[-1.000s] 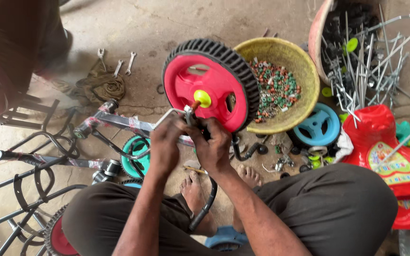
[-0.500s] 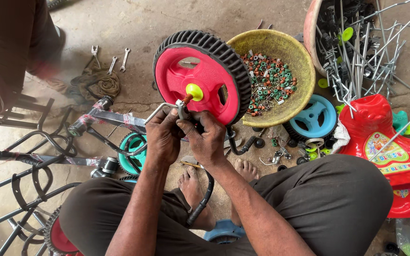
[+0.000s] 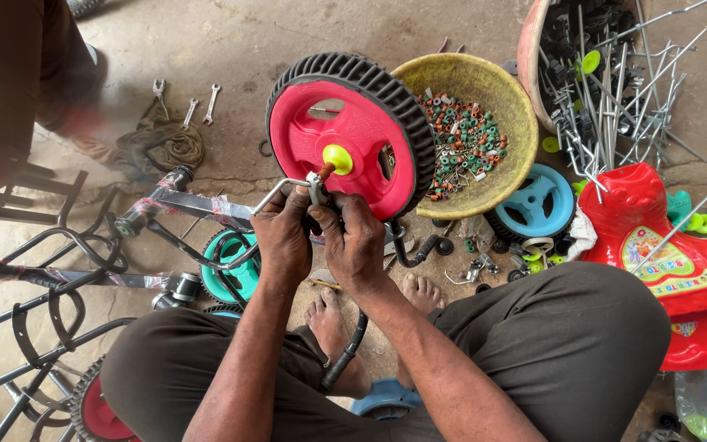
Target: The person assembles a red and black tricycle wheel by inserting an axle, adding washers and nuts, and tightening them with a wrench. The person works on the wheel while sitting on the floor in a workshop environment.
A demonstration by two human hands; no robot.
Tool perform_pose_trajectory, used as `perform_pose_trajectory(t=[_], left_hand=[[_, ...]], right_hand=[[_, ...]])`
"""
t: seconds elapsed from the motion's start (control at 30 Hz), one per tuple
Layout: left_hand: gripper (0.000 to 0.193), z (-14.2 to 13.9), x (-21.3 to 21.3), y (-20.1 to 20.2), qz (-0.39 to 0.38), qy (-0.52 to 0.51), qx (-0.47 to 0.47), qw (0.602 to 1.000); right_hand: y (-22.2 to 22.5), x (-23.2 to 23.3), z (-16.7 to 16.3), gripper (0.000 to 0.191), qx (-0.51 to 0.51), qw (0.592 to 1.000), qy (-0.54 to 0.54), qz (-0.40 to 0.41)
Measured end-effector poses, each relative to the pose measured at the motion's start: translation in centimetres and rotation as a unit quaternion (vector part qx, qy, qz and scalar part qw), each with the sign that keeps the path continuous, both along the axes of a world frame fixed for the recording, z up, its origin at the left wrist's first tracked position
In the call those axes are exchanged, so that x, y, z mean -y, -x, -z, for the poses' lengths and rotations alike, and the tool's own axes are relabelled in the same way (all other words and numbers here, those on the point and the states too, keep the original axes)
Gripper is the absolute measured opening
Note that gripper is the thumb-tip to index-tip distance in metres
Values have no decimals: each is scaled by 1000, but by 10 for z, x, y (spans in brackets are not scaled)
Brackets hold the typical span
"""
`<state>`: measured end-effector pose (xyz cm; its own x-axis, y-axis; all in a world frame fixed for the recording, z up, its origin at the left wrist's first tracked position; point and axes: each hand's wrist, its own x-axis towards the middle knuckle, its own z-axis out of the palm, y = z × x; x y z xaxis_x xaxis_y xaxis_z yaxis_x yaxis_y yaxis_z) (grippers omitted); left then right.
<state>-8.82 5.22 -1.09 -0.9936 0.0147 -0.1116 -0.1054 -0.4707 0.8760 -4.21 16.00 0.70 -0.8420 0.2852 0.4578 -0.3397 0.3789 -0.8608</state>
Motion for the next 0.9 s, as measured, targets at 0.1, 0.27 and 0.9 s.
perform_pose_trajectory(t=[0.1, 0.27, 0.9], left_hand=[[22, -2, -4, -3, -15, 33, -23, 999], [27, -8, -7, -6, -18, 79, 3, 997], [15, -3, 6, 2, 53, -65, 18, 996]], right_hand=[[0, 1, 1, 31, 1, 1000, 0, -4], [2, 2, 1, 29, -3, 1000, 1, -8], [0, 1, -1, 30, 40, 994, 89, -40]])
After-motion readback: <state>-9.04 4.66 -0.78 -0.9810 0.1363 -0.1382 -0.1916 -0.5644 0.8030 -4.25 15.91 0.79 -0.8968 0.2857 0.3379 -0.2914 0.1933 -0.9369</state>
